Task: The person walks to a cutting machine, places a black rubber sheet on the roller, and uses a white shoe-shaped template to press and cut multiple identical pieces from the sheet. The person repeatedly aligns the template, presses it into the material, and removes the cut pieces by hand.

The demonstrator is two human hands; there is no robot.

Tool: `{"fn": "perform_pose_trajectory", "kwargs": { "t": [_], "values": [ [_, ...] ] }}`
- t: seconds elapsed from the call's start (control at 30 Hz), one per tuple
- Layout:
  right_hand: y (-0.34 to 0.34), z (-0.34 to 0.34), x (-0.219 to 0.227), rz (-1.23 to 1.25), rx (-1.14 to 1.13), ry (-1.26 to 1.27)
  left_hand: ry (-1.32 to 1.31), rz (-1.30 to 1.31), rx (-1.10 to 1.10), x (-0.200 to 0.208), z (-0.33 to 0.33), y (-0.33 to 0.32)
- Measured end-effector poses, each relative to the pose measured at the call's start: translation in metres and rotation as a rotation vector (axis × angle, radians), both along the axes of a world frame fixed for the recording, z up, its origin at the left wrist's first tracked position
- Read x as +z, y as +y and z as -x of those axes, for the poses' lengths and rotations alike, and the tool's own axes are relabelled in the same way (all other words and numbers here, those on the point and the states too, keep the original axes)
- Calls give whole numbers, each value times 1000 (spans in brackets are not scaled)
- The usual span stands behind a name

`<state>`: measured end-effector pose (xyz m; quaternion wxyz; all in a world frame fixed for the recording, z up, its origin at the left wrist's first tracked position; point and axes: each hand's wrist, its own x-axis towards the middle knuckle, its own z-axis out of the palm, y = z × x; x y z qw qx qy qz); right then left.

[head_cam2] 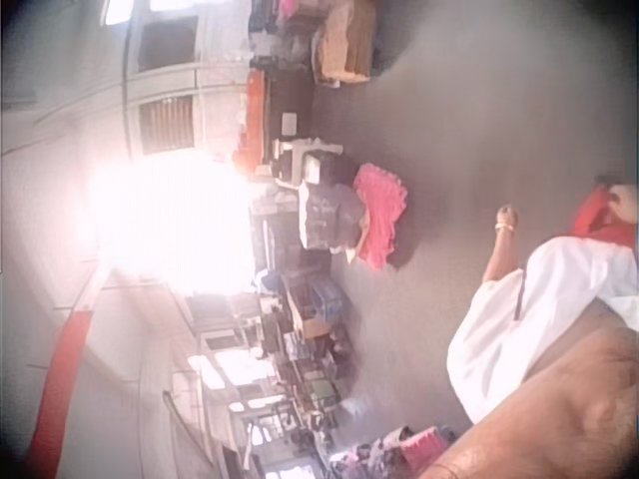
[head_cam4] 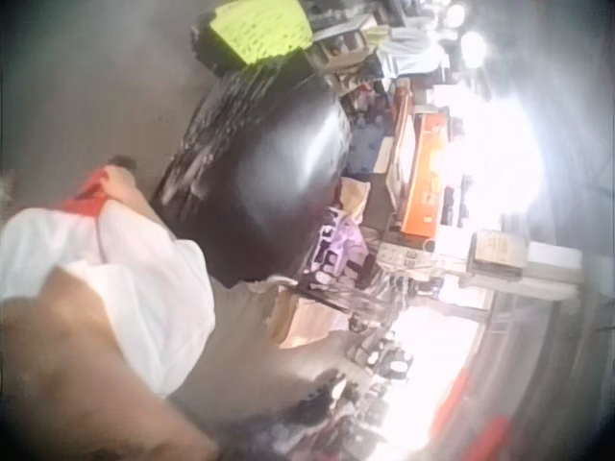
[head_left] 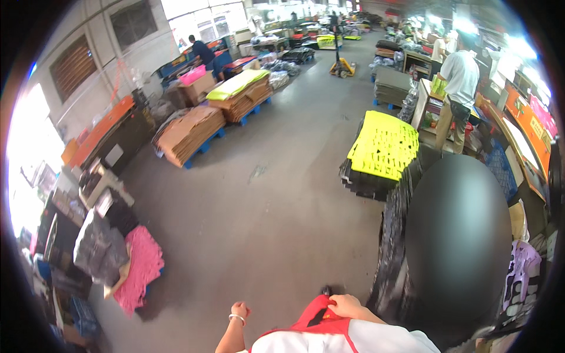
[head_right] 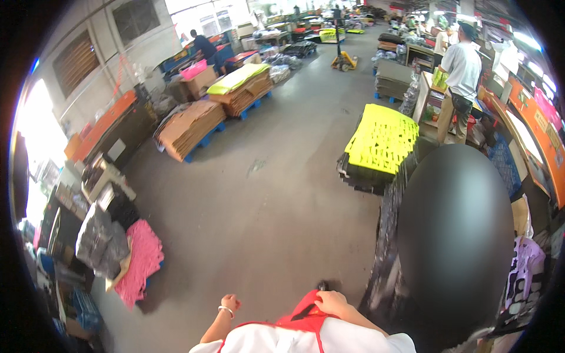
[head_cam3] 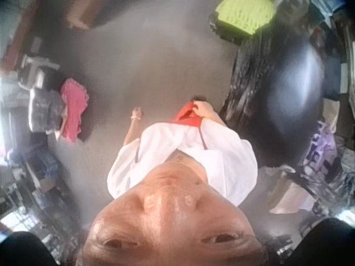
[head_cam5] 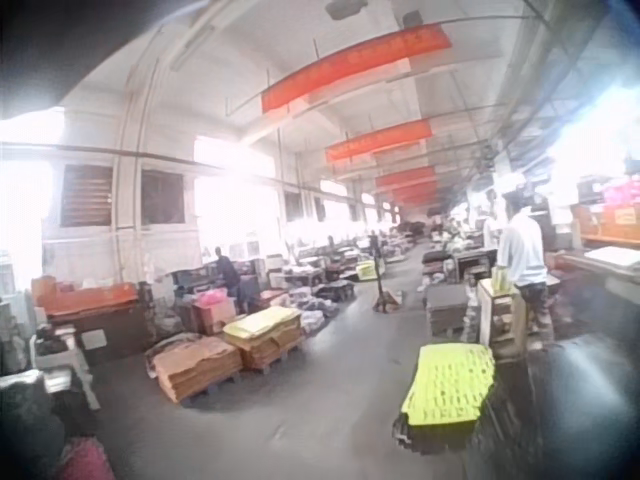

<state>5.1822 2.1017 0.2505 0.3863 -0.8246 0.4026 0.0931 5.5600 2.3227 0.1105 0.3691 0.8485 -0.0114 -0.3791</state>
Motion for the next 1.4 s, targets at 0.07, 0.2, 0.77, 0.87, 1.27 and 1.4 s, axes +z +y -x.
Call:
{"fn": "perform_pose_trajectory", "kwargs": {
  "t": [0.07,0.2,0.77,0.87,1.27,1.4],
  "values": [
    [-59,-25,-12,-11,-46,10,-28,224,9,5,-52,-108],
    [-189,-78,-33,-85,124,249,-55,231,-106,-16,-85,-244],
    [-699,-347,-42,23,165,-13,-198,-569,-1071,-49,-309,-613],
    [-767,-344,-69,-130,94,-122,-721,-625,-1545,-37,-371,-762],
    [-1140,-354,-155,-373,-164,93,-91,-239,-936,10,-380,-1246],
    [-1289,-410,-96,-153,-63,226,36,-466,-964,21,-412,-1307]
  ]
}}
